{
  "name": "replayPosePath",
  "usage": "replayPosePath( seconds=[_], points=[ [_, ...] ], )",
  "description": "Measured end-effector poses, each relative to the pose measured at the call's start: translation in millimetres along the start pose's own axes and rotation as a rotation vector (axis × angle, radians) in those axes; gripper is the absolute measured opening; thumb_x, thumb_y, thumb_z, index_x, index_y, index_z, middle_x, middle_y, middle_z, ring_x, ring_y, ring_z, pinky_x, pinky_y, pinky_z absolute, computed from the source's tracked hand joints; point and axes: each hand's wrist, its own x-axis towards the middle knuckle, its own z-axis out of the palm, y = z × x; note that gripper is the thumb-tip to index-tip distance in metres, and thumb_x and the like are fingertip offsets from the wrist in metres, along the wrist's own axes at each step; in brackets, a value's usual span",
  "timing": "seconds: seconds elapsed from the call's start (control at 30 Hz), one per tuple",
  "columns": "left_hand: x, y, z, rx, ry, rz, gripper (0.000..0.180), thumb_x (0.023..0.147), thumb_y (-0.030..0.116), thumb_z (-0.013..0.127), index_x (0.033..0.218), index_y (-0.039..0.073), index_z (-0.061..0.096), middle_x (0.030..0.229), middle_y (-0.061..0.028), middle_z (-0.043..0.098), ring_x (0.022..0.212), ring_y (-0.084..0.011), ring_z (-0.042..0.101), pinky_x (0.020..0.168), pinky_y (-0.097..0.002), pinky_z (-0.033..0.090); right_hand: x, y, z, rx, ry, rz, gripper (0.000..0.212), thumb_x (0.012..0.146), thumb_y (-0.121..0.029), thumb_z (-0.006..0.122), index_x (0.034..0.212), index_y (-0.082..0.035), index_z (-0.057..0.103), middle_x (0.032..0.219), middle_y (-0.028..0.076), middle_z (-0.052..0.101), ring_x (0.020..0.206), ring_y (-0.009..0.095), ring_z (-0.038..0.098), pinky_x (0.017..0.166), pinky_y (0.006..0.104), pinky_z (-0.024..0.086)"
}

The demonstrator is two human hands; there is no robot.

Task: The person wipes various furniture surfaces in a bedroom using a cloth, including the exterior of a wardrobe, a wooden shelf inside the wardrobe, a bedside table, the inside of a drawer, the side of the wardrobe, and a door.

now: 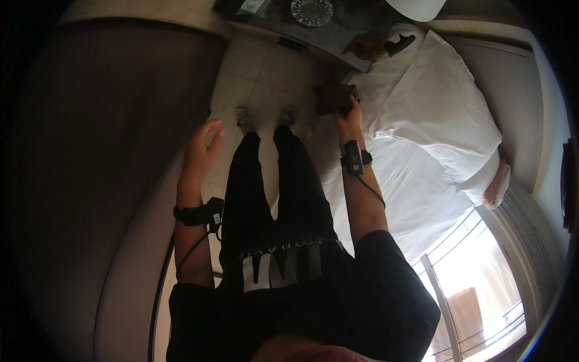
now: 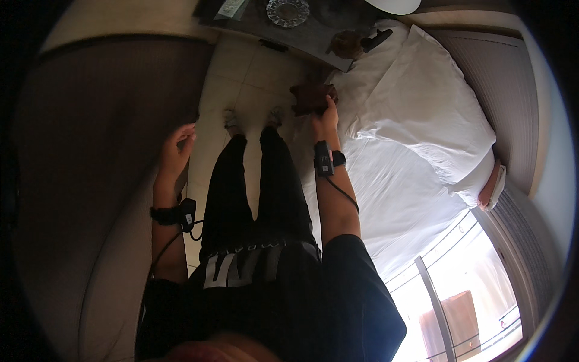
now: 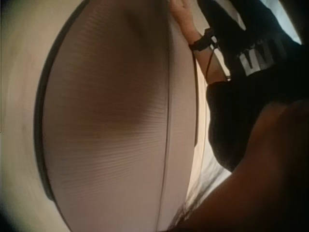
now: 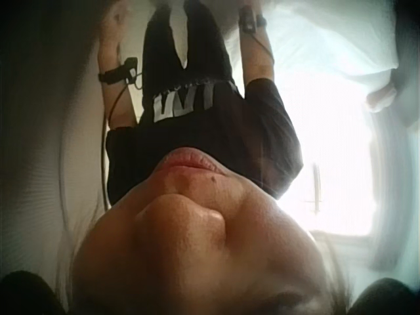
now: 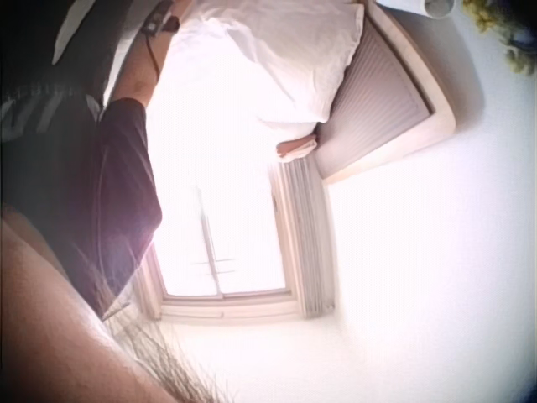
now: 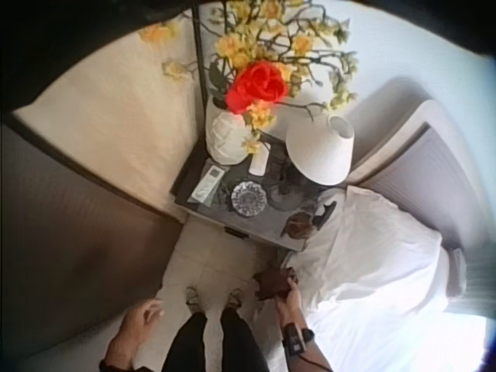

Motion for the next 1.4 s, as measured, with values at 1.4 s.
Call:
replayPosePath(
  seconds=[1.4],
  points=[
    [342, -133, 99, 0.535, 0.678, 0.979, 0.038, 0.078, 0.006, 0.052, 0.116, -0.001, 0.053, 0.126, -0.0208, 0.049, 0.121, -0.0366, 0.042, 0.1, -0.0424, 0.034, 195, 195, 139, 0.48, 0.066, -0.044, 0.034, 0.083, -0.028, 0.058, 0.111, -0.011, 0.051, 0.105, -0.001, 0.054, 0.098, 0.014, 0.048, 0.086, 0.0361, 0.039]
  ],
)
